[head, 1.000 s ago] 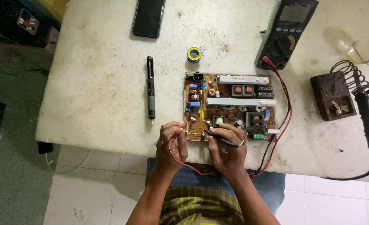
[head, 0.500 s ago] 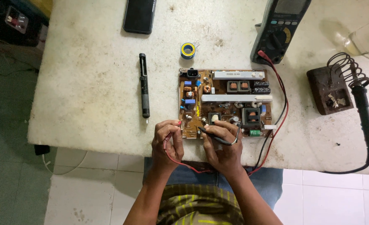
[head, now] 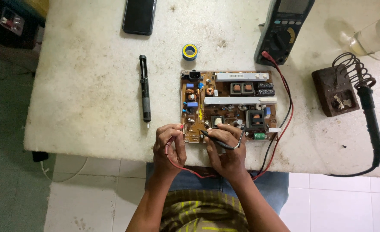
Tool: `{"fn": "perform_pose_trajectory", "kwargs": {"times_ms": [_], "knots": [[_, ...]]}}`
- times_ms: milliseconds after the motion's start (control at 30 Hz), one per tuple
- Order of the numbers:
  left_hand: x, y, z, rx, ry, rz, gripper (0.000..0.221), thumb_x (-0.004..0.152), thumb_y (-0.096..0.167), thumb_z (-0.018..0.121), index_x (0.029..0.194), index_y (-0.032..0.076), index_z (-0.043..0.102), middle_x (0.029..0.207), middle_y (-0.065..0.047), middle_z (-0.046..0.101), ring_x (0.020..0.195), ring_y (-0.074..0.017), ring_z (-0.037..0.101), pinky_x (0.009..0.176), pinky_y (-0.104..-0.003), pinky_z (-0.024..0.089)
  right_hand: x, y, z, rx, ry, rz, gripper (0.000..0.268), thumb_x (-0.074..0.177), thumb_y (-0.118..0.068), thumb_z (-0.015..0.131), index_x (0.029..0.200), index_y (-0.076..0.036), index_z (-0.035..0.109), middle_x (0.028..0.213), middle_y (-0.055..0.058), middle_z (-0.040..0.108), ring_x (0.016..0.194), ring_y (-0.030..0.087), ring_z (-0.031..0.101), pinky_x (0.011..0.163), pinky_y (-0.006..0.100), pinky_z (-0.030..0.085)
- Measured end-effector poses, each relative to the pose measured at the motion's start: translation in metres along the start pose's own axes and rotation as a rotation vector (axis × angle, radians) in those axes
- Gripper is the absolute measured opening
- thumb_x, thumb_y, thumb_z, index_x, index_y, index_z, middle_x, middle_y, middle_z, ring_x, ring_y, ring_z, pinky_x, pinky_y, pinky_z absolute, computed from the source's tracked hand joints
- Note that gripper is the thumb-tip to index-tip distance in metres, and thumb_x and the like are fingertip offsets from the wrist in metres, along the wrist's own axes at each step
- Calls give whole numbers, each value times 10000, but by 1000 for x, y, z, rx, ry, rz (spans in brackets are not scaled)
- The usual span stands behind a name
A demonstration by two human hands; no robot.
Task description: Testing and inspecting a circuit board using a multimeter and probes at a repair bench.
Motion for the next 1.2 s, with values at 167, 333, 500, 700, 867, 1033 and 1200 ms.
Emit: {"fn": "perform_pose_trajectory", "kwargs": {"times_ms": [167, 333, 500, 700, 867, 1033, 1200], "knots": [[2, 3, -1, 7, -6, 9, 62, 1016, 66, 587, 1039, 78, 531, 1000, -107, 643, 952, -335, 717, 853, -418, 591, -1, 1, 1, -20, -6, -11, 166, 862, -101, 806, 1003, -166, 746, 983, 9, 800, 1032, 289, 725, 993, 402, 500], [0, 0, 0, -1, 3, -13, 64, 1008, 81, 599, 1037, 78, 542, 998, -105, 653, 941, -334, 722, 840, -419, 596, -2, 2, 0, -10, -1, -5, 159, 870, -110, 799, 1004, -179, 746, 978, -4, 800, 1012, 281, 724, 988, 396, 495], [2, 3, -1, 19, -2, 2, 62, 1008, 72, 593, 1029, 78, 535, 989, -105, 649, 938, -333, 720, 843, -420, 597, -3, 2, 1, 5, 12, 11, 160, 873, -115, 798, 1013, -178, 753, 991, -3, 801, 1033, 283, 723, 990, 396, 492], [2, 3, -1, 41, -12, 16, 66, 1017, 73, 585, 1035, 77, 521, 993, -103, 641, 946, -328, 721, 843, -413, 598, -1, 1, 1, 9, 24, 5, 163, 867, -110, 808, 1008, -171, 755, 986, 3, 802, 1026, 293, 720, 979, 405, 502], [1, 4, -2, 48, -4, 26, 62, 1020, 70, 584, 1039, 76, 526, 996, -103, 643, 946, -325, 724, 840, -409, 598, -1, -1, 0, 24, 20, 4, 175, 862, -104, 808, 1015, -170, 758, 996, 6, 804, 1027, 289, 720, 973, 394, 515], [2, 3, -2, 32, -8, 10, 66, 1009, 56, 588, 1026, 75, 527, 990, -102, 644, 943, -321, 721, 842, -405, 597, 0, 5, 3, -24, 32, 22, 197, 872, -116, 815, 1051, -186, 770, 1017, -16, 811, 978, 253, 722, 930, 356, 531], [2, 2, -1, 32, -12, 11, 75, 1010, 58, 590, 1042, 77, 526, 1003, -104, 640, 947, -324, 715, 844, -407, 594, 6, -3, 7, -79, 31, 19, 224, 859, -111, 824, 1061, -199, 784, 1036, -36, 808, 974, 229, 702, 932, 334, 531]]}}
Point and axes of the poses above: each hand's wrist, its own x-axis towards the middle knuckle, its own z-axis out of the palm, y = z × x, the point moved 4 cm from there along x, towards the middle knuckle
